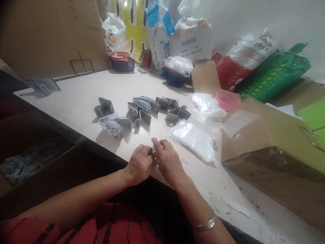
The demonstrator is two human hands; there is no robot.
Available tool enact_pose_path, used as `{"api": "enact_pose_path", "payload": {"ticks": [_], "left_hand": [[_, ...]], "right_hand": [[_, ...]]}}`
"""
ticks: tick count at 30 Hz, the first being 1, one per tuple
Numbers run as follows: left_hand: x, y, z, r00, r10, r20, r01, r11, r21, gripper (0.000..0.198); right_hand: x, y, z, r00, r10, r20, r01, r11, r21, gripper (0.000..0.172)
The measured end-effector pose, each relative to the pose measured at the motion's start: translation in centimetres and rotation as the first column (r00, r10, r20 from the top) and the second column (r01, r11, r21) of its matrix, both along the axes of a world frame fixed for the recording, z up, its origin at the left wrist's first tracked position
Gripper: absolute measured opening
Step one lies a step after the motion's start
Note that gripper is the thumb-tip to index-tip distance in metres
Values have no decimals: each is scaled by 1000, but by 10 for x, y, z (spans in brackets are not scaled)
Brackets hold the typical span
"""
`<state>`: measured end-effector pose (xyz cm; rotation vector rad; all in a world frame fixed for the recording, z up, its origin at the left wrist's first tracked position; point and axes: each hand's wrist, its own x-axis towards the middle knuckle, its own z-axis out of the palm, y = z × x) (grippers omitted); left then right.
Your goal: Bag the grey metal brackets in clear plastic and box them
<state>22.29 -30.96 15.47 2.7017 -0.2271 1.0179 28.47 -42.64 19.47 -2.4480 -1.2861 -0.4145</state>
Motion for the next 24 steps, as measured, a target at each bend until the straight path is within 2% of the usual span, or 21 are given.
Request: {"api": "enact_pose_path", "payload": {"ticks": [2, 3, 5, 6, 8, 10, 12, 14, 17, 19, 21, 24], "left_hand": [[-4, -3, -4, 1000, -23, -8, 23, 1000, 15, 17], [-6, -2, -5, 998, -53, -17, 52, 998, -19, 15], [-12, 5, -2, 991, -135, -3, 133, 980, -148, 15], [-16, 12, 2, 987, -156, 38, 160, 964, -211, 19], [-22, 33, 12, 981, -75, 179, 123, 954, -274, 30], [-23, 64, 22, 944, 154, 293, -64, 954, -293, 38], [-19, 99, 27, 890, 368, 268, -268, 900, -344, 49], [-10, 132, 27, 889, 432, 149, -345, 848, -402, 51], [2, 163, 25, 951, 301, -77, -296, 805, -513, 35], [4, 169, 25, 965, 203, -165, -262, 759, -596, 28], [2, 168, 28, 968, 150, -202, -248, 709, -660, 27], [-2, 163, 33, 967, 80, -241, -234, 656, -718, 27]], "right_hand": [[5, 6, 4, 998, -48, -51, 41, 989, -143, 43], [8, 9, 6, 993, -76, -90, 57, 979, -197, 40], [12, 13, 8, 976, -102, -192, 57, 973, -224, 31], [14, 15, 7, 966, -87, -244, 40, 981, -191, 28], [15, 19, 3, 948, -29, -318, 21, 999, -29, 27], [12, 27, -3, 945, 19, -325, 51, 977, 207, 27], [8, 42, -11, 952, 18, -305, 116, 903, 413, 26], [4, 63, -18, 960, -21, -280, 179, 814, 553, 26], [0, 100, -28, 966, -78, -245, 224, 725, 651, 27], [-2, 121, -35, 968, -83, -238, 224, 711, 666, 28], [-5, 134, -43, 966, -34, -258, 198, 739, 644, 27], [-9, 143, -50, 951, 131, -282, 46, 837, 545, 28]]}}
